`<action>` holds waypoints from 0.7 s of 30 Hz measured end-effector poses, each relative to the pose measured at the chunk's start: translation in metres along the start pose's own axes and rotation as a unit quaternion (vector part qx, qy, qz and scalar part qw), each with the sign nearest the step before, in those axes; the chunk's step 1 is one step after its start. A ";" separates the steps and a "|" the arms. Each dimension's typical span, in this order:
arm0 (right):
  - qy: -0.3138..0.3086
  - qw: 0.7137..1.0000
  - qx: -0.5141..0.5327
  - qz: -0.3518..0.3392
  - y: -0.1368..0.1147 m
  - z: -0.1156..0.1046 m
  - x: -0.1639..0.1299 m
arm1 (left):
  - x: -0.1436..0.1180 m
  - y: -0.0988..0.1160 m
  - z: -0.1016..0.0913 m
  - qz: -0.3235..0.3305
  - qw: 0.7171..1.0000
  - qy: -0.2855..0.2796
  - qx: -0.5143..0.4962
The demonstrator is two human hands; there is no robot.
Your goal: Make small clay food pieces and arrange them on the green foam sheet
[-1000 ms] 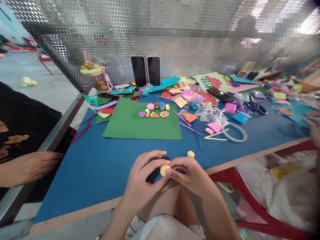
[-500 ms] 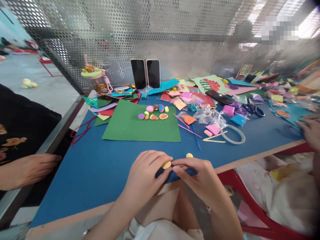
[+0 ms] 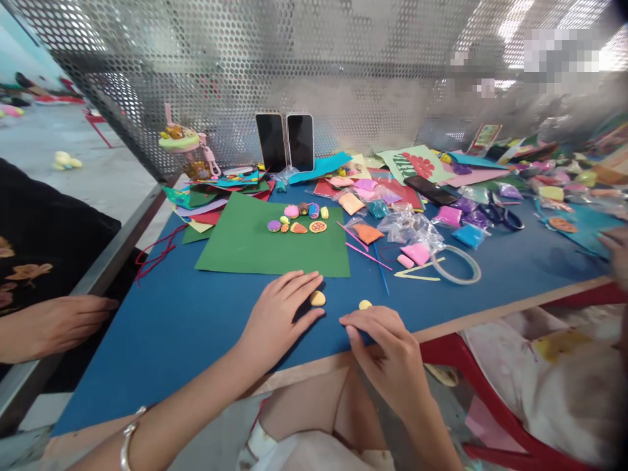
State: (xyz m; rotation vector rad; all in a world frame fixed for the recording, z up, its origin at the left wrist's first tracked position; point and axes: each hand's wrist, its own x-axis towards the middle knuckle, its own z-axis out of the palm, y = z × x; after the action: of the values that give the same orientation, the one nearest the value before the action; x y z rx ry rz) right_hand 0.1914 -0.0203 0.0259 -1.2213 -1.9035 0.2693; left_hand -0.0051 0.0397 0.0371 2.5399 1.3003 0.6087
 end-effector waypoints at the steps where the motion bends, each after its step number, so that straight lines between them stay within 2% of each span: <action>1: 0.015 1.000 -0.008 -0.003 0.002 0.001 -0.001 | -0.002 -0.001 -0.002 0.003 1.000 0.003 0.008; 3: 0.029 0.999 -0.035 -0.012 0.006 0.002 -0.003 | -0.007 -0.001 -0.006 0.003 1.000 0.003 0.025; 7: 0.019 0.993 -0.106 -0.038 0.001 0.009 -0.004 | -0.024 0.004 -0.008 -0.018 0.998 0.000 0.063; 12: 0.006 0.982 -0.187 0.020 -0.015 0.028 -0.002 | -0.039 0.013 0.004 -0.037 0.994 -0.005 0.100; 16: 0.006 0.977 -0.208 0.040 -0.018 0.035 0.002 | -0.036 0.015 0.010 -0.044 0.994 -0.011 0.098; 21: 0.003 0.979 -0.201 0.036 -0.019 0.037 0.006 | -0.025 0.011 -0.003 -0.029 0.997 -0.038 0.065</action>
State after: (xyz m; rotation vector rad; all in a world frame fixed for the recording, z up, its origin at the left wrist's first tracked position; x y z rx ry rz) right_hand 0.1502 -0.0157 0.0169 -1.5548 -1.9685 -0.0906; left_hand -0.0116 0.0135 0.0375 2.5881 1.4252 0.4243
